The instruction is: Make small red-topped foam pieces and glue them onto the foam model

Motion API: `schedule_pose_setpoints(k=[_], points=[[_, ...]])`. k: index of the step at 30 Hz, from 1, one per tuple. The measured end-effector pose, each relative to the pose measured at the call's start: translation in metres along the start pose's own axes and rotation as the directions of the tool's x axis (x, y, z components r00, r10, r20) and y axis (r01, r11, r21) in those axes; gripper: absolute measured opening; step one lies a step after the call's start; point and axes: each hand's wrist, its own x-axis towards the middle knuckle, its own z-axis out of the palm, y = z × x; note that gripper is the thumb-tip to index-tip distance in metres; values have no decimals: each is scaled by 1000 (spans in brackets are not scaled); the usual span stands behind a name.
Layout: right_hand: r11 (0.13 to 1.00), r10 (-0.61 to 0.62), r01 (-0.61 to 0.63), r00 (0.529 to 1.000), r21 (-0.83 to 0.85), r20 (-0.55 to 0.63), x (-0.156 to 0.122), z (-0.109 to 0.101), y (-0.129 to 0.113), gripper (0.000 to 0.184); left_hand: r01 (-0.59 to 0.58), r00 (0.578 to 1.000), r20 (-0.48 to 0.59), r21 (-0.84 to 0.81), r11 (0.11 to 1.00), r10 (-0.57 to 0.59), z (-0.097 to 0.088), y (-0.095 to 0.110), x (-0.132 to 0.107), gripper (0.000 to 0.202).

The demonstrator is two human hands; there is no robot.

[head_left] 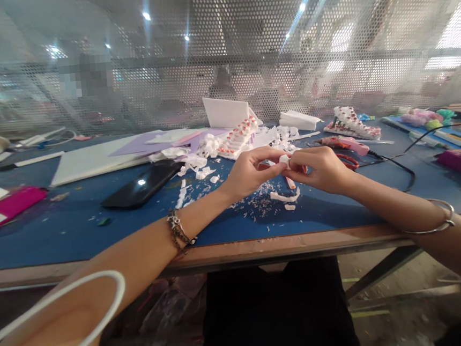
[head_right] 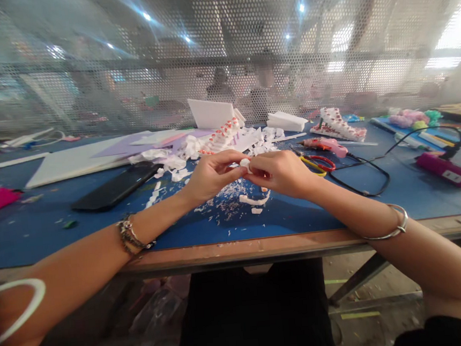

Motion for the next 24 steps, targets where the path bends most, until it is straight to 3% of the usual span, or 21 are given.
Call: schedule_pose_setpoints(k=[24], points=[[1000, 22, -23, 997, 19, 78, 0, -3, -3, 25, 47, 999, -4, 59, 997, -47, 2, 4, -2, 25]])
